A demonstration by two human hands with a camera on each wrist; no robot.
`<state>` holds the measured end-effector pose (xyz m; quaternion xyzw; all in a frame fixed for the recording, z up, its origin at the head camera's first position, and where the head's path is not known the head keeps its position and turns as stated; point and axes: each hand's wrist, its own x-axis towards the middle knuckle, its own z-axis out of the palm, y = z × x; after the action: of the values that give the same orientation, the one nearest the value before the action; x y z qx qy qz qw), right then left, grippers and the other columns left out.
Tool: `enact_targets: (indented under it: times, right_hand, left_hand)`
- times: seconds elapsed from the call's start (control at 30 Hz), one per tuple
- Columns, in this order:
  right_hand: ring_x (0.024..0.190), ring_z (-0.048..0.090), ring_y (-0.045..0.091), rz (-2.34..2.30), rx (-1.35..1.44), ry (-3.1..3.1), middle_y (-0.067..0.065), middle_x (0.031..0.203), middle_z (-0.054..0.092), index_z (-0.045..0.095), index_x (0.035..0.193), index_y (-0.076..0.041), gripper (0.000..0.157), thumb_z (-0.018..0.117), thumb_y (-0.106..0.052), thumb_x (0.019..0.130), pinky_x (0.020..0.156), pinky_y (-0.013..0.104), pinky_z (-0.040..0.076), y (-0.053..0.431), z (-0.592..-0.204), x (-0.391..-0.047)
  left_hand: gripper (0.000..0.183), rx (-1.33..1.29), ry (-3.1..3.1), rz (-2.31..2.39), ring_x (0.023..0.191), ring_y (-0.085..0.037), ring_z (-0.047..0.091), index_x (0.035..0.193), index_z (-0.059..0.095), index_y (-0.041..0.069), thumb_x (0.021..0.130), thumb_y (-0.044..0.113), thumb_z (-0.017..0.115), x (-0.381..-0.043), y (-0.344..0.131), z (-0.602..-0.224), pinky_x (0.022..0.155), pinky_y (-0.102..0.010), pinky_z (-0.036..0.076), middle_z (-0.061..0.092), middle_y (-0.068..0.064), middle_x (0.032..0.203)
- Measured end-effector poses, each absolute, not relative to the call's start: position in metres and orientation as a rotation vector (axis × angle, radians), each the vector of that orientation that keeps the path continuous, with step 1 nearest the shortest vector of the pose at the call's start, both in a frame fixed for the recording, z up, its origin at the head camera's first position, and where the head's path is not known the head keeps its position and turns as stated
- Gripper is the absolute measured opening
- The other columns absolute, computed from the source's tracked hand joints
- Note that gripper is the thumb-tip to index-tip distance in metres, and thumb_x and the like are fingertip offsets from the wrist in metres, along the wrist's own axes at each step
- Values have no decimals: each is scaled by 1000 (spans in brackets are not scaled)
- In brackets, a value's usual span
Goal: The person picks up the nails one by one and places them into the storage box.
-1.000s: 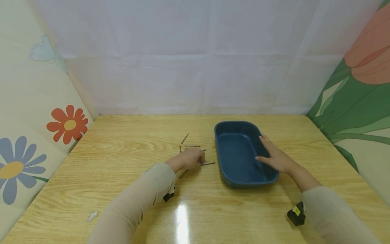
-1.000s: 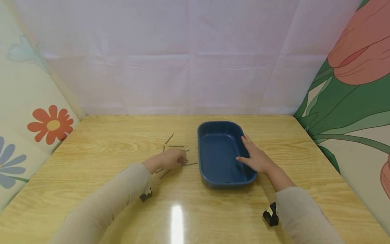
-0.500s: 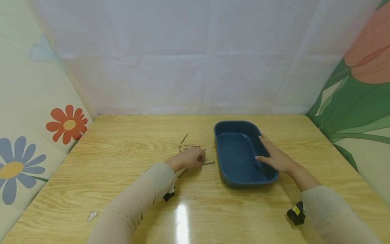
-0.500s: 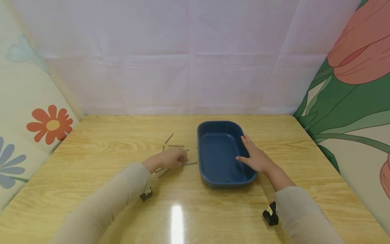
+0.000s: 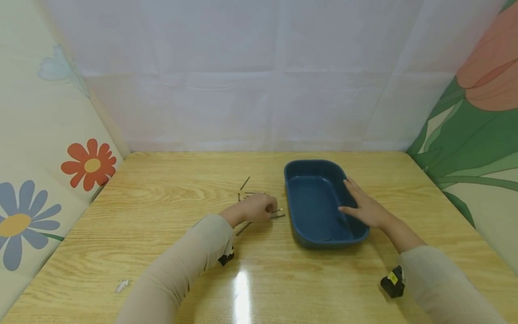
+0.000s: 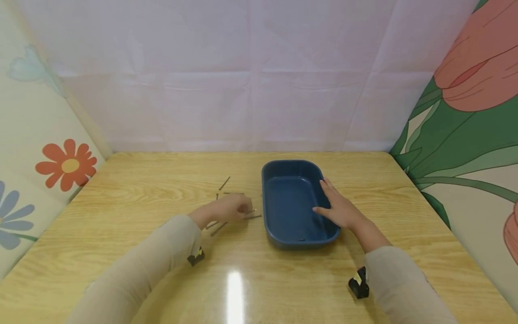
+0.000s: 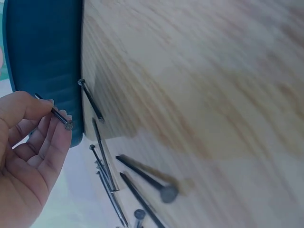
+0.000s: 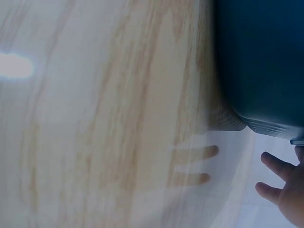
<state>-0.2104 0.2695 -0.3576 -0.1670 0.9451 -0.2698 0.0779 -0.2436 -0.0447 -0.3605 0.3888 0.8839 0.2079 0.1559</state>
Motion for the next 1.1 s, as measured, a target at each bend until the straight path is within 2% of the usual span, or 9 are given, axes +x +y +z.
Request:
enact_targets:
  times: [0.53, 1.1]
  right_hand:
    - [124, 0, 43, -810, -509, 2837, 17, 141, -11, -2, 137, -1, 80, 52, -31, 85, 92, 61, 9, 269, -357, -209]
    - [124, -1, 43, -814, -500, 2829, 16, 141, -13, -4, 137, -2, 80, 52, -30, 86, 92, 61, 8, 268, -356, -209]
  left_hand:
    - [13, 1150, 2447, 728, 79, -7, 51, 93, 58, 6, 83, 3, 52, -237, -39, -348, 68, -20, 43, 56, 2, 85]
    - [14, 1152, 2355, 849, 81, -8, 53, 95, 58, 2, 84, 1, 50, -236, -32, -337, 68, -19, 44, 59, -9, 92]
